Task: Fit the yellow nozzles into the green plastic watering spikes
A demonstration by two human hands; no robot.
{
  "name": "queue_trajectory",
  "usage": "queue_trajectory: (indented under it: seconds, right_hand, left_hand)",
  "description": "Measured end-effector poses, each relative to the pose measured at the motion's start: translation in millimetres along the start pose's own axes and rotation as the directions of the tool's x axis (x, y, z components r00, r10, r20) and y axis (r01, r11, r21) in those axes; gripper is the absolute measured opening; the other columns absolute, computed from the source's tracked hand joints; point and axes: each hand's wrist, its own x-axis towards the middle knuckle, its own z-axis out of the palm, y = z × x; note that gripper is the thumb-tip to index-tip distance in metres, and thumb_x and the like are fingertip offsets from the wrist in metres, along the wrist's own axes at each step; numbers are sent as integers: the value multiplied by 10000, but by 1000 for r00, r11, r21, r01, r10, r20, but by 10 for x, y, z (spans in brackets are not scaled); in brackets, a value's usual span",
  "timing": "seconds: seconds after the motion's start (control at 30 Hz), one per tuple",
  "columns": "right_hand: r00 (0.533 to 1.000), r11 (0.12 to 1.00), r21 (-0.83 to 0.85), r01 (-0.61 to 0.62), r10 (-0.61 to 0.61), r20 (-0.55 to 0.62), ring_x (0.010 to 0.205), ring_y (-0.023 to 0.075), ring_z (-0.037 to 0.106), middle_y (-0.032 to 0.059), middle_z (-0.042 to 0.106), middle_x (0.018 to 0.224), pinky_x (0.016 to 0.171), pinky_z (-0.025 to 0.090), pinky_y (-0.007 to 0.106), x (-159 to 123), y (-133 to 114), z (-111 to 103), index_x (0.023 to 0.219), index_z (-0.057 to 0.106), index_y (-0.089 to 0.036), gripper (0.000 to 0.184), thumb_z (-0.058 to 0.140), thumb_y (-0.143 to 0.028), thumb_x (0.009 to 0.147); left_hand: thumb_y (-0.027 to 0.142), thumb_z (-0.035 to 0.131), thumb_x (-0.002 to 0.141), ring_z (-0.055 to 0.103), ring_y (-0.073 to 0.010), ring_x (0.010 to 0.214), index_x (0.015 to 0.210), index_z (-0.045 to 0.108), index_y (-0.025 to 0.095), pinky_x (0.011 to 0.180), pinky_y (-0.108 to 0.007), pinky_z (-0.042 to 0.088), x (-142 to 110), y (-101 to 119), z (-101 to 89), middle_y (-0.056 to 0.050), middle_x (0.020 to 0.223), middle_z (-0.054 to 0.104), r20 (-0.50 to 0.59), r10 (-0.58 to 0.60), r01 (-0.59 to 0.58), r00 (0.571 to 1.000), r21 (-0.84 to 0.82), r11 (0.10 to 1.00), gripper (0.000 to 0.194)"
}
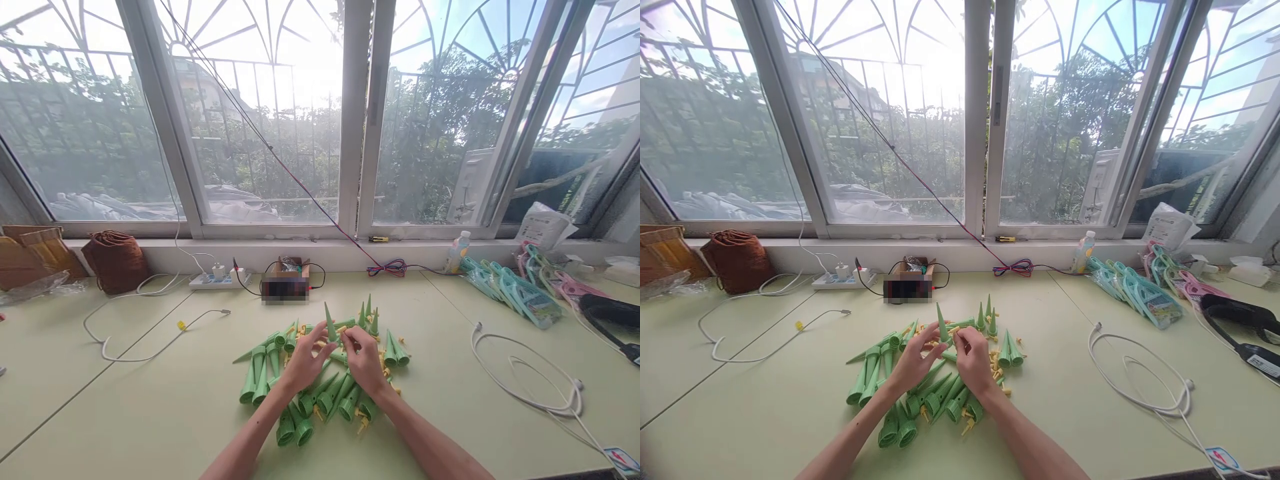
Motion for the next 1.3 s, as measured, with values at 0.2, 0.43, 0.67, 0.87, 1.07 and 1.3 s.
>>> queue_trajectory:
  seconds: [0.2, 0.43, 0.67, 0.87, 1.07, 1.3]
  right_hand:
    - [999, 998, -46, 42, -42, 1, 606, 153, 441, 17, 519, 686, 561, 341, 266, 7, -16, -10, 707, 534, -186, 290, 451, -257, 976]
    - [998, 992, -107, 63, -61, 21, 579, 137, 405, -9, 460, 633, 553, 307, 259, 12, -29, -15, 647, 473, -187, 328, 453, -245, 968]
    - [998, 994, -97, 50, -48, 29, 582, 142, 436, 2, 521, 637, 552, 331, 260, -3, -22, 7, 658, 531, -182, 295, 478, -233, 944]
    - [1000, 999, -33, 26, -26, 13, 598, 150, 477, 22, 564, 671, 554, 372, 263, -2, -73, -3, 713, 577, -180, 279, 477, -266, 959]
    - [998, 999, -34, 37, -39, -56, 602, 154, 474, 28, 552, 692, 554, 376, 265, 21, -113, -39, 745, 580, -181, 285, 456, -286, 980]
    - [986, 983, -108, 148, -155, -56, 627, 157, 467, 29, 532, 708, 588, 371, 267, 22, -81, -24, 743, 559, -183, 286, 431, -243, 992]
  left_hand:
    - [379, 539, 927, 679, -186, 803, 1280, 537, 202, 690, -318, 595, -3, -1, -14, -85, 1022, 678, -21, 22, -20, 1000, 79, 997, 395]
    - [230, 486, 957, 659, -193, 930, 1368, 516, 244, 802, -329, 569, 12, 16, -68, -102, 1168, 660, 27, 179, -180, 984, 206, 962, 412]
    - [147, 340, 986, 643, -179, 958, 1351, 550, 297, 828, -319, 543, 9, 55, -117, -114, 1265, 573, 109, 243, -263, 964, 258, 930, 446]
    - [211, 446, 948, 640, -201, 986, 1338, 538, 276, 817, -334, 567, 12, 71, -95, -107, 1284, 566, 25, 129, -132, 991, 178, 975, 407]
    - [367, 489, 950, 694, -197, 836, 1313, 498, 204, 801, -358, 573, 33, 130, -111, -61, 931, 700, -20, 9, -10, 1000, -49, 999, 398]
    - [481, 547, 905, 699, -231, 795, 1161, 593, 144, 738, -347, 564, 49, 90, -99, -63, 805, 725, -19, -116, 111, 993, -163, 980, 426]
